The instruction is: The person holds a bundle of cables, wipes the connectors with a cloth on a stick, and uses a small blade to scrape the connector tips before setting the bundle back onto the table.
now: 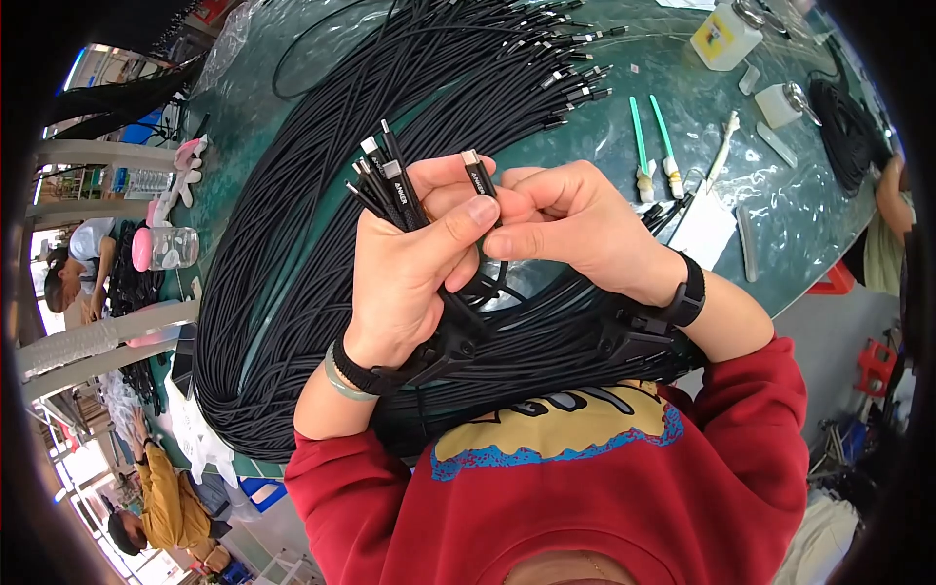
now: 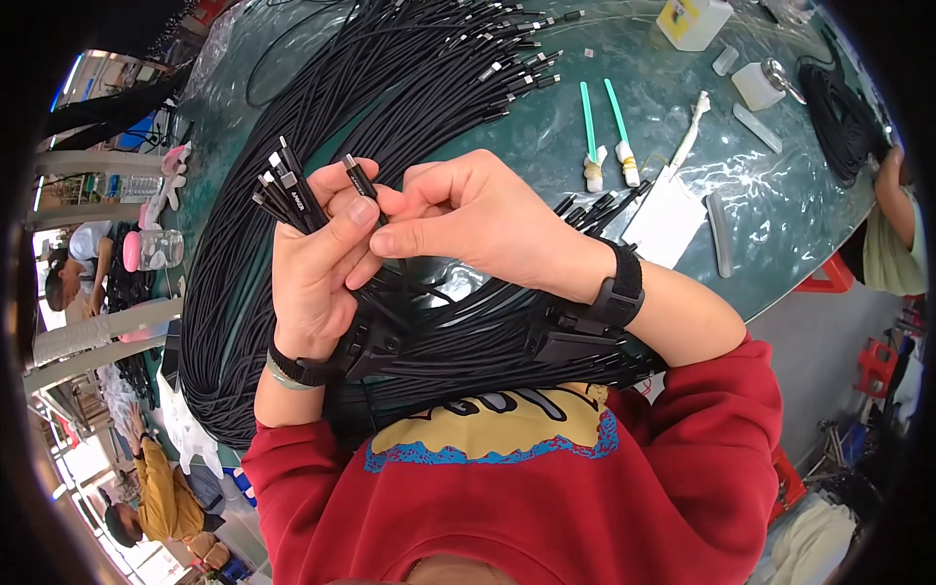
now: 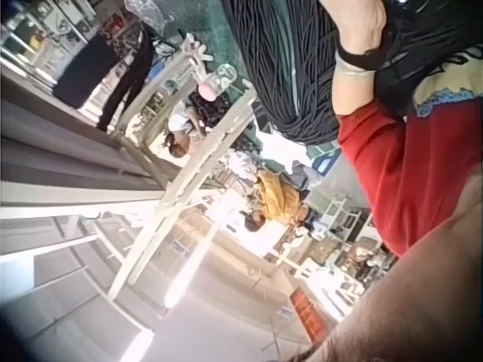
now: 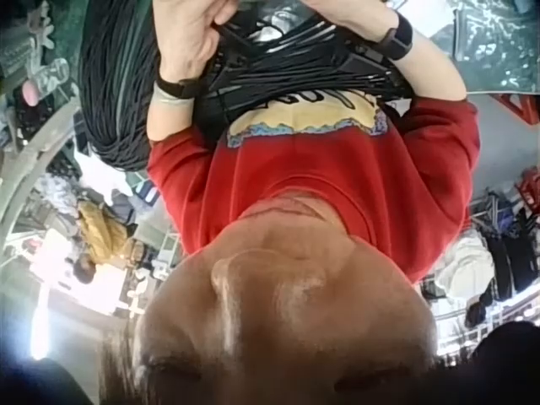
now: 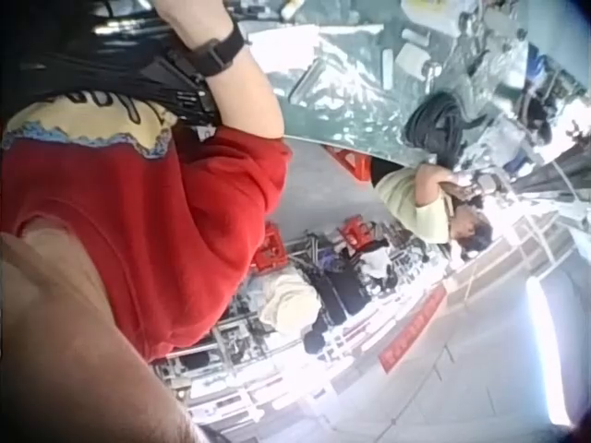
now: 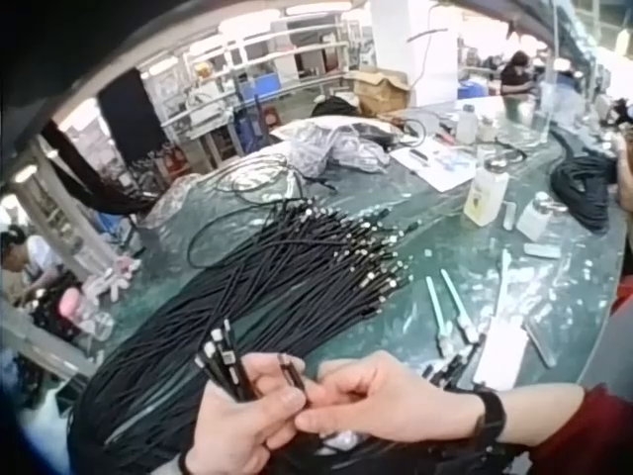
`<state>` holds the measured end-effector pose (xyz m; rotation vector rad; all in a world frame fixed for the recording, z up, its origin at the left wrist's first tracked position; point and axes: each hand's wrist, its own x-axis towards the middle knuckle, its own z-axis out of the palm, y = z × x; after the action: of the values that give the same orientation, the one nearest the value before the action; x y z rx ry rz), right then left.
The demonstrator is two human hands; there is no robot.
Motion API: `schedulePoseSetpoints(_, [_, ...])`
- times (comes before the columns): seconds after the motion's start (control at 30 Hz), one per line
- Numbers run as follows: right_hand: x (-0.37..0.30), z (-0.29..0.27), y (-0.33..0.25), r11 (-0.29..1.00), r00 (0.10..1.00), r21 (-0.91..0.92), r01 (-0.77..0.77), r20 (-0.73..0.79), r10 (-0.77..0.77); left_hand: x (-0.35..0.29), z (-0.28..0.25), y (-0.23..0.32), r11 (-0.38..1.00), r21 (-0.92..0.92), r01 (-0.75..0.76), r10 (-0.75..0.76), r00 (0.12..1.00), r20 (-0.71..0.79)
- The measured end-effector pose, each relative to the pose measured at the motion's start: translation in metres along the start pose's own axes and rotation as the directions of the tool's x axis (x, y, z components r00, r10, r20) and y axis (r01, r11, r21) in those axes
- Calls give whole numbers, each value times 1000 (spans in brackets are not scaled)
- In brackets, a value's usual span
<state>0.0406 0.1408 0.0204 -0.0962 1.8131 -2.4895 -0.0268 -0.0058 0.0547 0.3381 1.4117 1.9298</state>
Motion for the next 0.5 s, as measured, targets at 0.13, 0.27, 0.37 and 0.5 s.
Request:
schedulePoseSetpoints(0.13, [1,4,2,999,1000,34,10,-18,-10,0,-4,1,999,33,13,-13,1000,12])
schedulePoseSetpoints(0.27, [1,7,-1,992,999,124,11,-42,-6,2,-4,0,998,-61,14,-13,1000,14])
schedulePoseSetpoints(0.37, [0,8,-8,951,990,283,-122,-33,136,3,0,-2,995,-96,38,-32,998,63])
schedulePoseSetpoints(0.5, [-2,17,-8,988,994,151,-33,-94,47,1,3,-5,994,-43,105,-95,977,190])
